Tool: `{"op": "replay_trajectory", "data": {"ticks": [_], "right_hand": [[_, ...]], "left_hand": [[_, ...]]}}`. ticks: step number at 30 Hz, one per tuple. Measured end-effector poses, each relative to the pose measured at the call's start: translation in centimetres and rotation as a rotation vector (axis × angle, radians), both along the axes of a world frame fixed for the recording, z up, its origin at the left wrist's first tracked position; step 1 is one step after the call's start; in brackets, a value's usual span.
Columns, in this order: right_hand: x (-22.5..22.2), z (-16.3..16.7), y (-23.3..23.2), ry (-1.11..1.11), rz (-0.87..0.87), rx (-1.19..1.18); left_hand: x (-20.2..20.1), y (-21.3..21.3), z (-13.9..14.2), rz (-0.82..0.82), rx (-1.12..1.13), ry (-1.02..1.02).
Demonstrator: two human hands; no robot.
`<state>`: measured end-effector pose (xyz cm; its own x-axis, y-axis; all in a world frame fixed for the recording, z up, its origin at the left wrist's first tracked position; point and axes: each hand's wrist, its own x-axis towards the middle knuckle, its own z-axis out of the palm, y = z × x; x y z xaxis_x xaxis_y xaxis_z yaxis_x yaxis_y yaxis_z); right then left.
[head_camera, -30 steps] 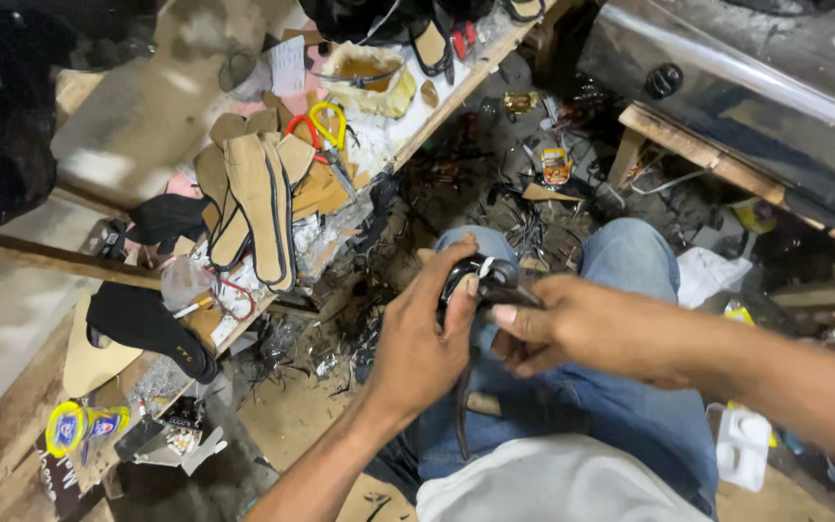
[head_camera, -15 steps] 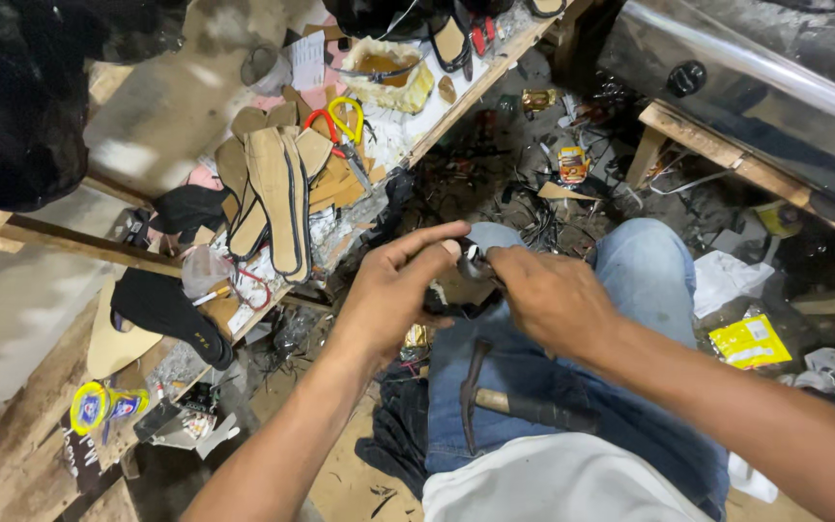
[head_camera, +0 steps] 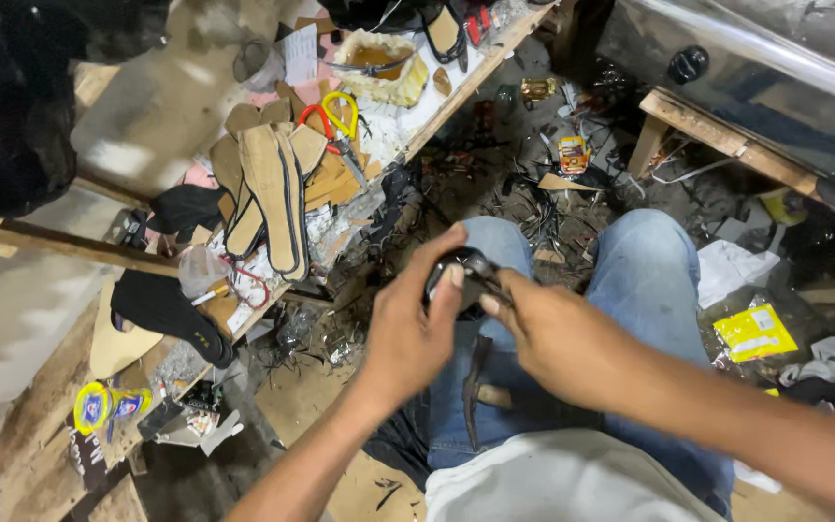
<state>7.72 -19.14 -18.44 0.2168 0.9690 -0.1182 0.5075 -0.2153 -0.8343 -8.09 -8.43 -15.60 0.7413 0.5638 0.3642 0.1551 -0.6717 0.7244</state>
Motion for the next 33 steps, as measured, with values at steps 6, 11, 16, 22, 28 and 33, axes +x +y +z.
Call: {"op": "replay_trajectory", "data": {"ticks": [6, 11, 16, 22, 28, 33], "right_hand": [[-2.1, -4.3, 1.9, -0.422, -0.017, 0.458], [-1.3, -2.8, 0.0, -0.359, 0.033, 0.4], [-2.4, -1.2, -1.5, 0.469, 0.039, -0.216], [-3.0, -5.6, -0.5, -0.174, 0.029, 0.24], [-3.5, -6.9, -0.2, -0.298, 0.076, 0.433], [-4.8, -5.4, -2.8, 0.075, 0.068, 0.17]], "left_hand": [[0.0, 2.1, 2.4, 0.263, -0.847, 0.219], [-1.3, 0.6, 2.0, 0.175, -0.338, 0.381], [-2.2, -1.7, -0.2, 0.058, -0.089, 0.099], [-2.7, 0.0, 0.0, 0.053, -0.52, 0.077], [-2.7, 0.1, 0.6, 0.287, -0.993, 0.107], [-4.2, -2.8, -1.4, 0.151, -0.349, 0.001]]}}
